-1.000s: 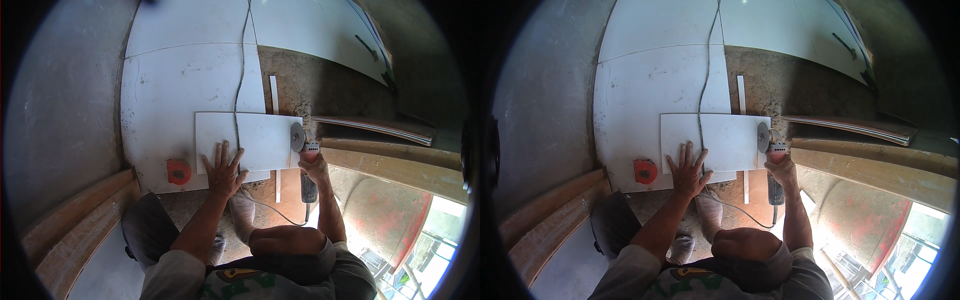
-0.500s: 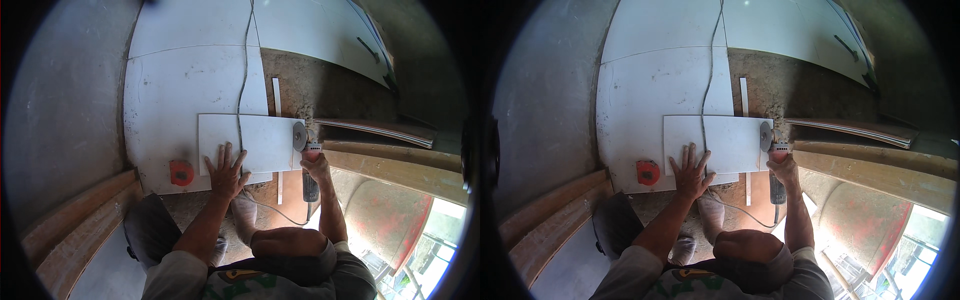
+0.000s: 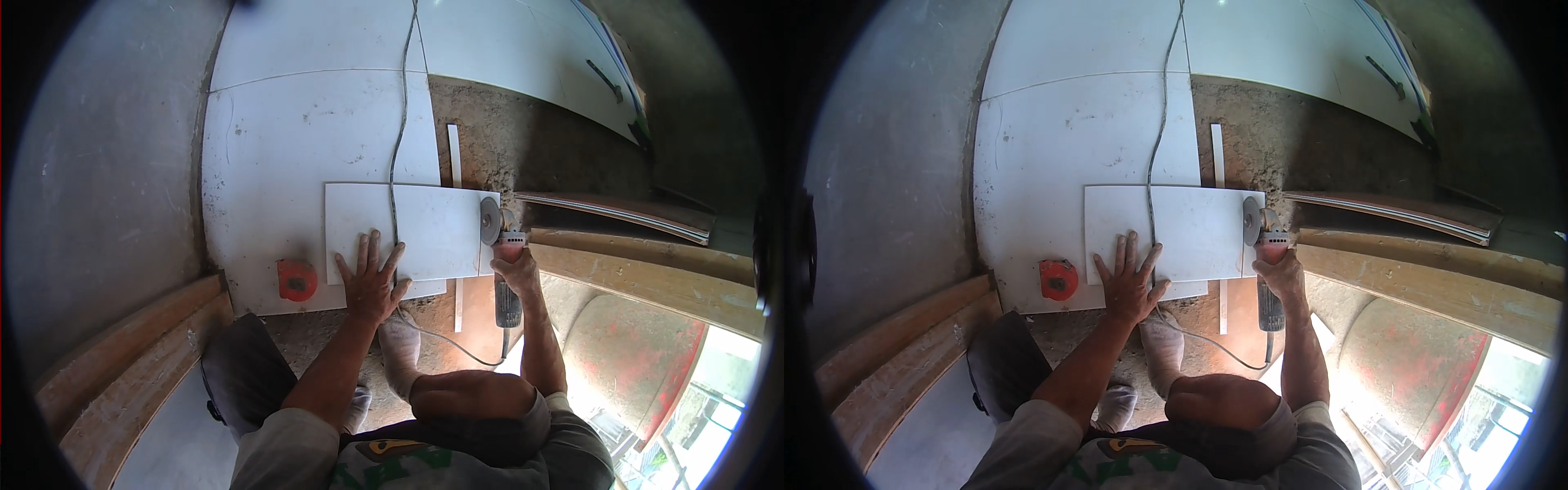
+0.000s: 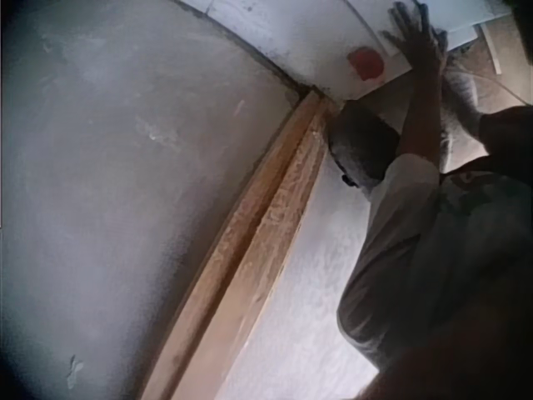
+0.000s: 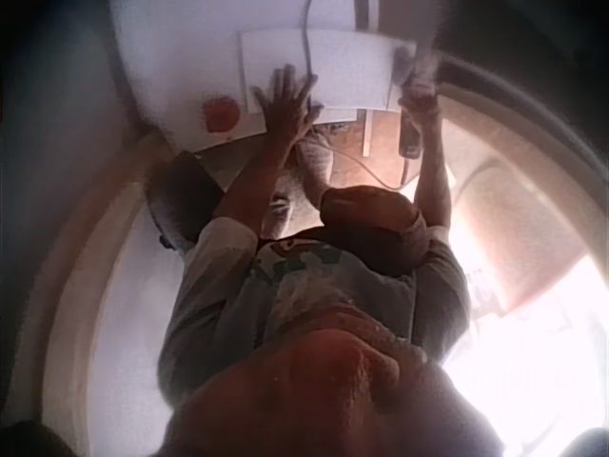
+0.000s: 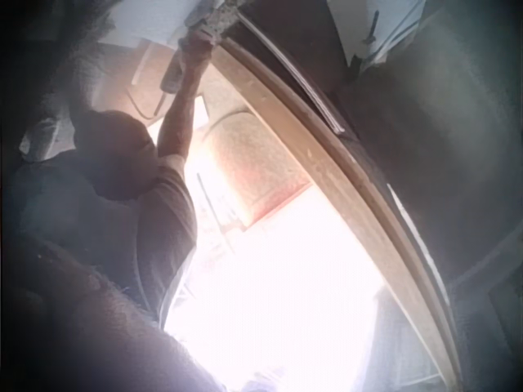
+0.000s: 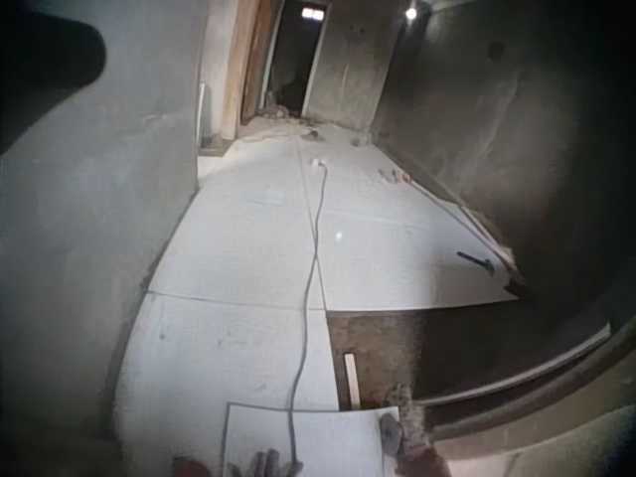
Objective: Installing floor tiles, including cutting pieces to size and placing them in corners.
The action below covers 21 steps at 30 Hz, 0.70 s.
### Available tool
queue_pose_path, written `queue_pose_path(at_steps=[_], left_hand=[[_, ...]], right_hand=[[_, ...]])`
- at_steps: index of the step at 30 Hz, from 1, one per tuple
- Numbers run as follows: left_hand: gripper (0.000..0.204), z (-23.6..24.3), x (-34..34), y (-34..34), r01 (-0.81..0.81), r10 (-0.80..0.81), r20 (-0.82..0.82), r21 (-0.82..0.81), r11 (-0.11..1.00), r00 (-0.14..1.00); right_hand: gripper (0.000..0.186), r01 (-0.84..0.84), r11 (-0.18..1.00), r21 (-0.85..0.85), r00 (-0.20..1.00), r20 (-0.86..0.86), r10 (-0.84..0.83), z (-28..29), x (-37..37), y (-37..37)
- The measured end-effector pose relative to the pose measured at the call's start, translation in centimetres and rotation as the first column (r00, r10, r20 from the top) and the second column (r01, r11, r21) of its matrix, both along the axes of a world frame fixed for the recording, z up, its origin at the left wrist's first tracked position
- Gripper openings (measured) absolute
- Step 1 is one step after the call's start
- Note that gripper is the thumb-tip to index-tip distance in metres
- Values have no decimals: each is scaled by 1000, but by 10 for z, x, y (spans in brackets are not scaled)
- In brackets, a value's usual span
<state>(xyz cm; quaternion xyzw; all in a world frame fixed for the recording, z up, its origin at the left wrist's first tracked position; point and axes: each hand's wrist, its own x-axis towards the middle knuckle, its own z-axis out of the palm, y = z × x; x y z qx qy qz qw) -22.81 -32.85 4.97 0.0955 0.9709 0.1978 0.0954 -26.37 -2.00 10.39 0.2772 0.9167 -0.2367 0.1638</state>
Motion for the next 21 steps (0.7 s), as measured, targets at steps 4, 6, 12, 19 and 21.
queue_pose_path(at_steps=[4,6,12,19,21], left_hand=[[77,-1,0,0,-3,3,10,0,1000,1000],[77,-1,0,0,-2,2,15,-1,1000,1000],[79,0,-1,0,-1,1,29,-2,1000,1000],[79,0,-1,1,-4,4,42,-8,1000,999],[79,0,-1,1,-4,4,38,-5,1000,999]], right_hand=[[65,8,998,-57,1000,-21,-10,-4,-1,3],[65,11,997,-79,998,-55,-16,-5,-4,4],[65,-22,999,32,999,-36,23,6,-22,-2],[59,25,1000,-17,1000,-11,-25,14,-29,-7],[55,28,1000,-7,999,-36,-28,10,-29,-5]])
